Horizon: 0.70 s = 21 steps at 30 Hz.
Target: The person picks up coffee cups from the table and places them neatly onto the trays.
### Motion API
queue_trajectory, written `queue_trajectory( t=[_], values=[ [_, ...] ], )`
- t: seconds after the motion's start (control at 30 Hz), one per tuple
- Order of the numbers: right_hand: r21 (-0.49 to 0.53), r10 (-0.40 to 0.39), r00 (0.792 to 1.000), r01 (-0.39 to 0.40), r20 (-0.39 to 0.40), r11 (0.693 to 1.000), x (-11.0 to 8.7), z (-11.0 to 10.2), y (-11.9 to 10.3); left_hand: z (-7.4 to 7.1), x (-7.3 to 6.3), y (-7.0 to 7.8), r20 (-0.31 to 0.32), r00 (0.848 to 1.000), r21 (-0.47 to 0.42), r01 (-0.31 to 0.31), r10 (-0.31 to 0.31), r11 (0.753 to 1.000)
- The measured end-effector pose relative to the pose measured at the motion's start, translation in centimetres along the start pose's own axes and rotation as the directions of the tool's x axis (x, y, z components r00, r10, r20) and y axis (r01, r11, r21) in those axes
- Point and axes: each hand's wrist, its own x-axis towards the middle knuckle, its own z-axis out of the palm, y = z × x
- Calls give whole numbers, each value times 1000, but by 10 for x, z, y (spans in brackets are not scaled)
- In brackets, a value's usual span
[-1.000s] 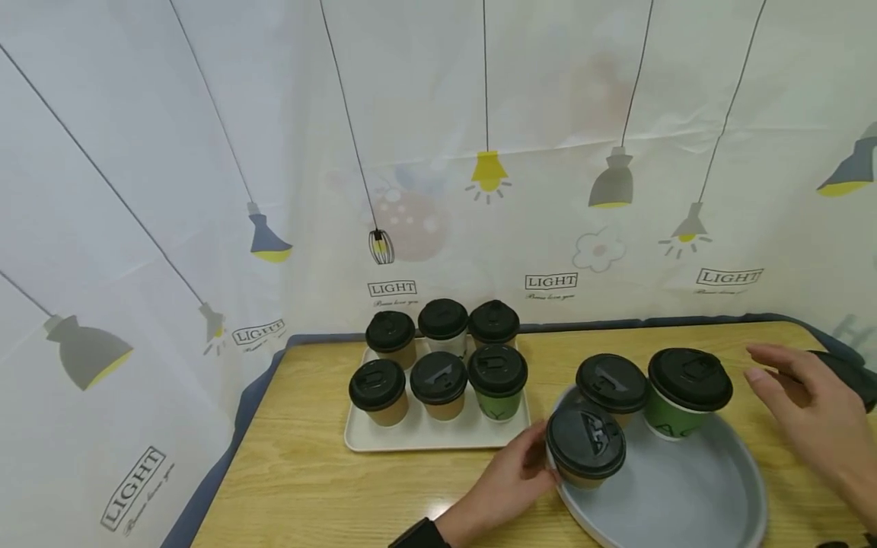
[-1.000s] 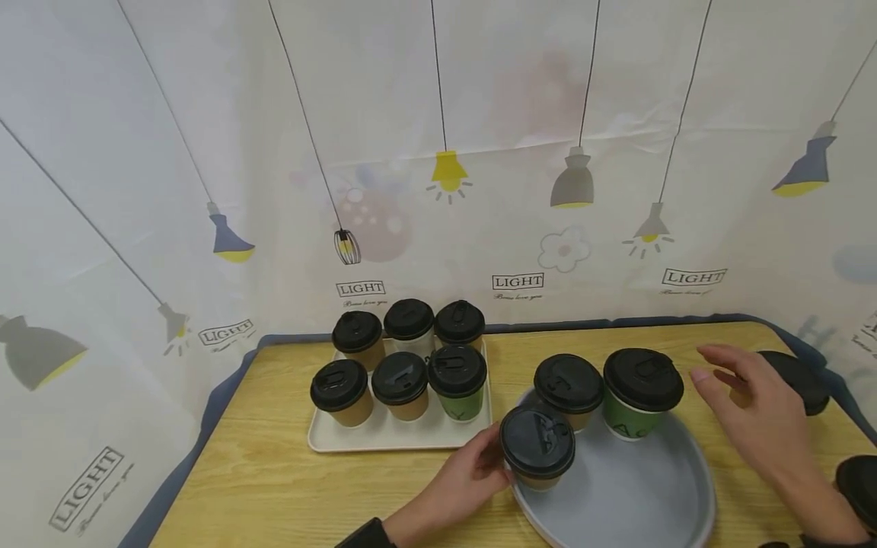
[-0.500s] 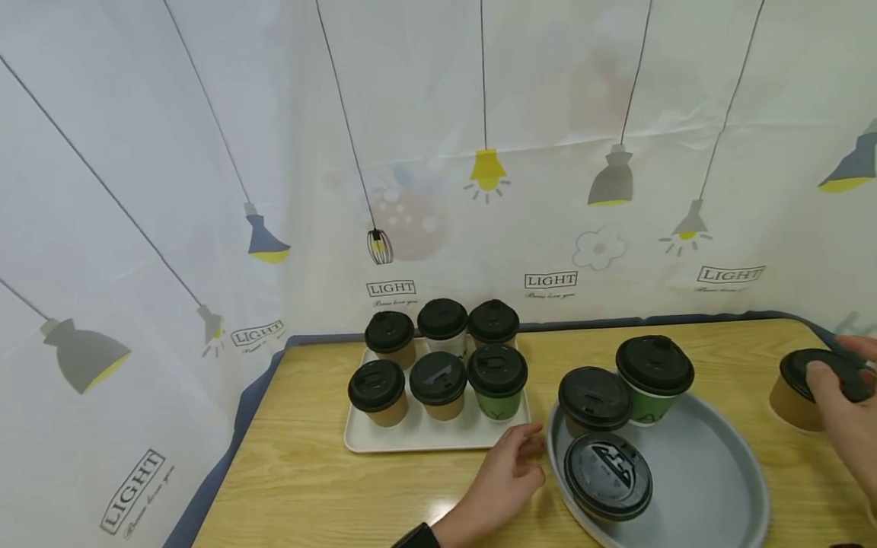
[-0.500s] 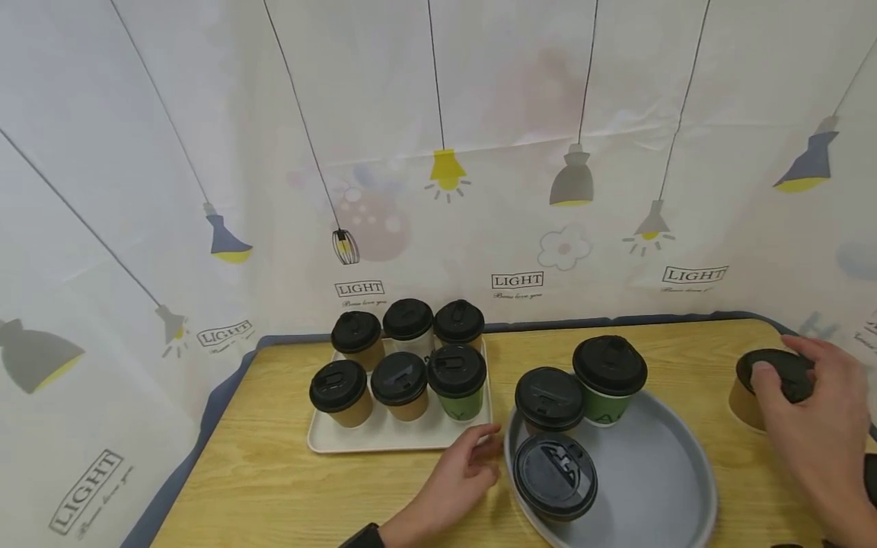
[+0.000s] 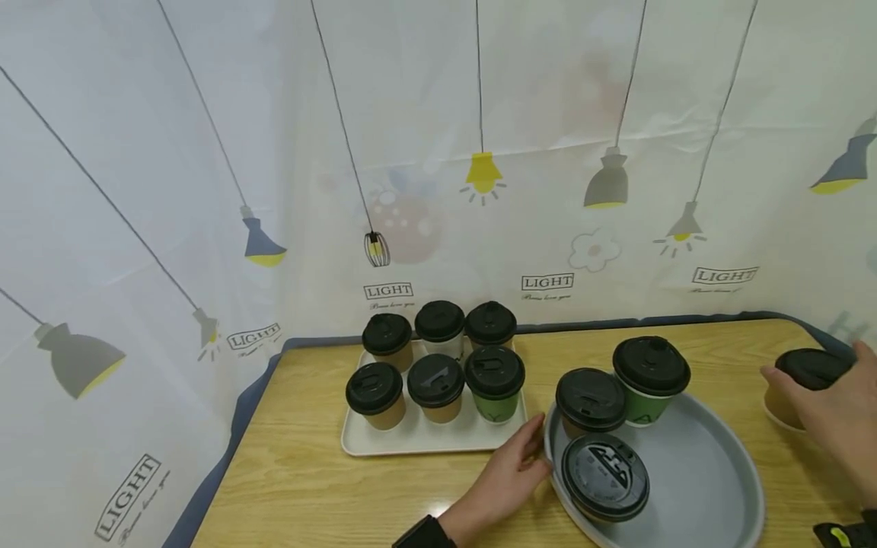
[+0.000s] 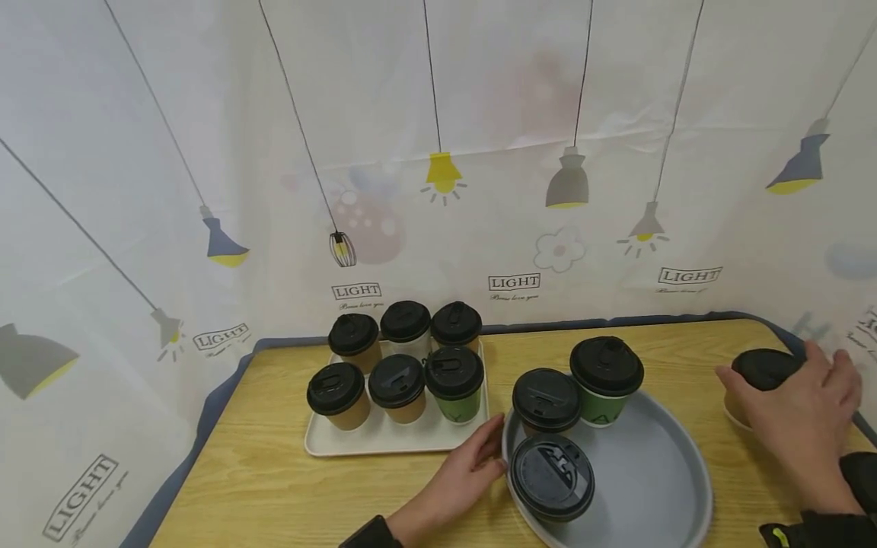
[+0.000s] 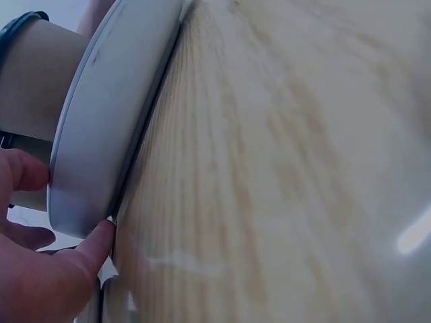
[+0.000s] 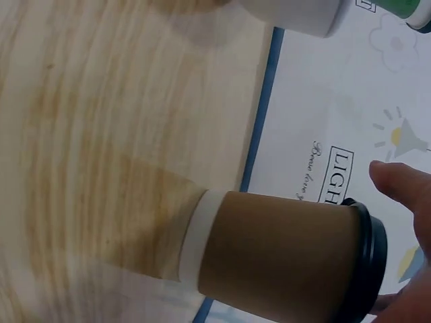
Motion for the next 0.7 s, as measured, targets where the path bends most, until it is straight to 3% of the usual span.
queue_trajectory(
  t=[0.3, 0.7],
  values=[
    [-33, 38, 998, -36, 46, 999, 6, 9, 12, -2, 1, -2, 43, 999, -42, 10, -8, 999],
    [-93, 40, 999, -41, -12, 995, 11, 12, 9, -2, 2, -5, 48, 999, -45, 4, -1, 999]
  ],
)
